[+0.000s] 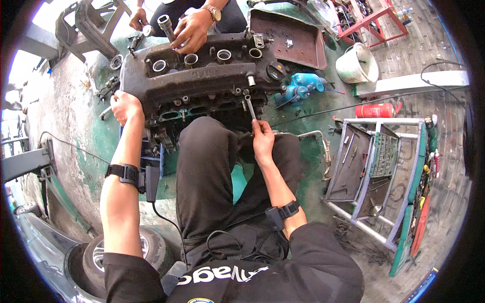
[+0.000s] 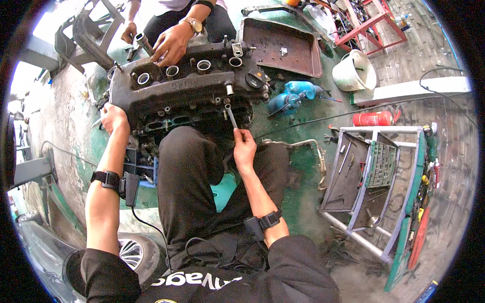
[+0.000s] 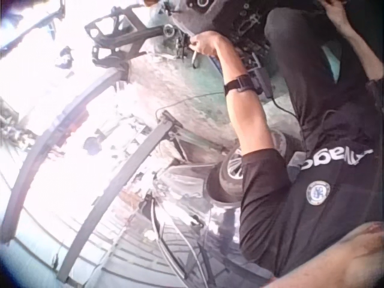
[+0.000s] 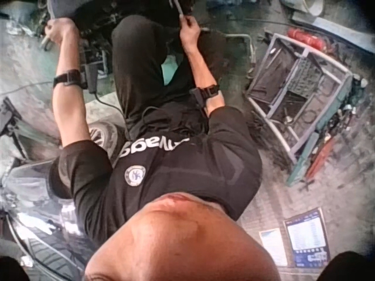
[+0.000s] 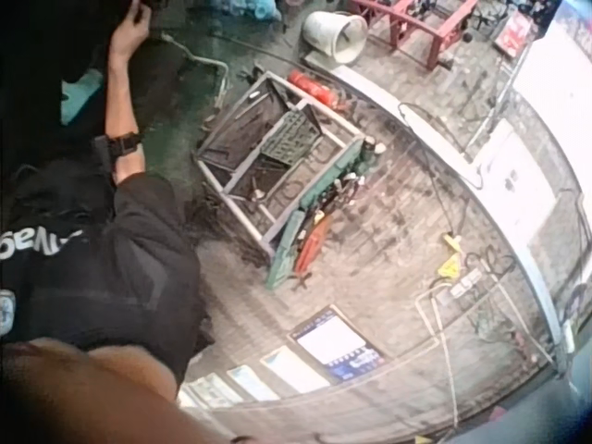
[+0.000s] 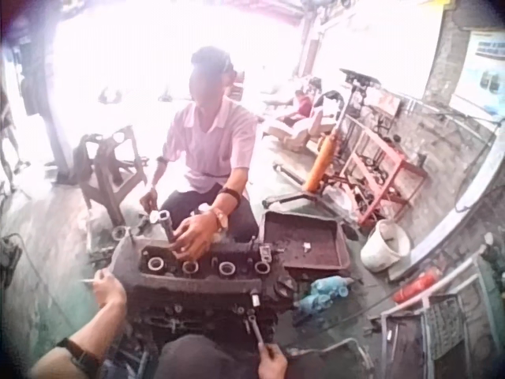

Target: The person uses a wrench to tighten bolts on a car engine block while another person assists with a hammer. The person works on multiple bolt locations, occasionally shifting position and retrieving tools from a nearby tray.

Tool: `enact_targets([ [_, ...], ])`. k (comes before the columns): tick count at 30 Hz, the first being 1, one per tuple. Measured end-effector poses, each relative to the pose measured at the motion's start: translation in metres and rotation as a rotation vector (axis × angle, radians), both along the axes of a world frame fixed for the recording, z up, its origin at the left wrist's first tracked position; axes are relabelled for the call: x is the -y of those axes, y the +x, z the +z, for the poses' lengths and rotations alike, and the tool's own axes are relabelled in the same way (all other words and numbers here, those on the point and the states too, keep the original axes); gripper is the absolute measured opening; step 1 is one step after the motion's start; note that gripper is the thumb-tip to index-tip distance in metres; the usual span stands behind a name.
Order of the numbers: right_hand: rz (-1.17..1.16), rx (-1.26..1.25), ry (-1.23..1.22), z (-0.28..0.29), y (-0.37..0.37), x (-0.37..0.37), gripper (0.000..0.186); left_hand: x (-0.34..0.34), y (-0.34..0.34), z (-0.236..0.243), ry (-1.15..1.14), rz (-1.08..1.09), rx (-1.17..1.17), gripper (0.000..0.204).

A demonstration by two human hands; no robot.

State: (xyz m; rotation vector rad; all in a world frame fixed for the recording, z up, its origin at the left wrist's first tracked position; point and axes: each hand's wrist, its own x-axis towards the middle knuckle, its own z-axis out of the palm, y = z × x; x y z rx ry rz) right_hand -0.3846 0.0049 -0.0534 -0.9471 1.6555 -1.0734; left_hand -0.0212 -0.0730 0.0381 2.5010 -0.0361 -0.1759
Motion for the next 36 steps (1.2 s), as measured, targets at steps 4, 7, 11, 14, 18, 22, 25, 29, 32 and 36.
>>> enact_targets([
  [4,-0.048,0.099,-0.005,0.0,0.014,0.001,0.02,0.002,0.003,-0.004,0.008,0.018,0.008,0.052],
  [7,-0.07,0.094,0.022,0.0,0.02,0.0,0.02,0.002,0.004,-0.007,0.017,0.014,0.012,0.052],
  [11,-0.032,-0.049,0.005,0.003,0.016,0.006,0.024,0.001,0.003,-0.005,0.04,0.019,0.018,0.051],
  [14,0.085,-0.422,-0.066,0.023,-0.014,0.027,0.026,-0.001,0.002,-0.002,0.014,0.009,0.006,0.05],
  [18,0.448,-0.75,-0.253,0.074,-0.063,0.085,0.023,0.001,0.0,-0.005,-0.003,0.051,0.062,0.048],
  [22,0.884,-1.3,-0.519,0.14,-0.057,0.143,0.02,0.0,-0.001,-0.005,-0.052,-0.043,0.163,0.036],
  [25,1.008,-1.313,-0.65,0.172,-0.031,0.146,0.014,0.0,-0.003,-0.001,0.022,0.043,0.053,0.028],
  [29,0.953,-1.365,-0.866,0.171,-0.018,0.116,0.013,0.001,-0.007,-0.005,-0.04,0.076,0.109,0.038],
  [32,0.696,-1.251,-0.78,0.147,-0.02,0.079,0.018,0.002,-0.008,-0.009,-0.047,0.109,0.095,0.041],
  [36,0.372,-0.628,-0.435,0.084,-0.018,0.032,0.027,-0.001,-0.005,-0.012,-0.065,0.069,0.032,0.045],
])
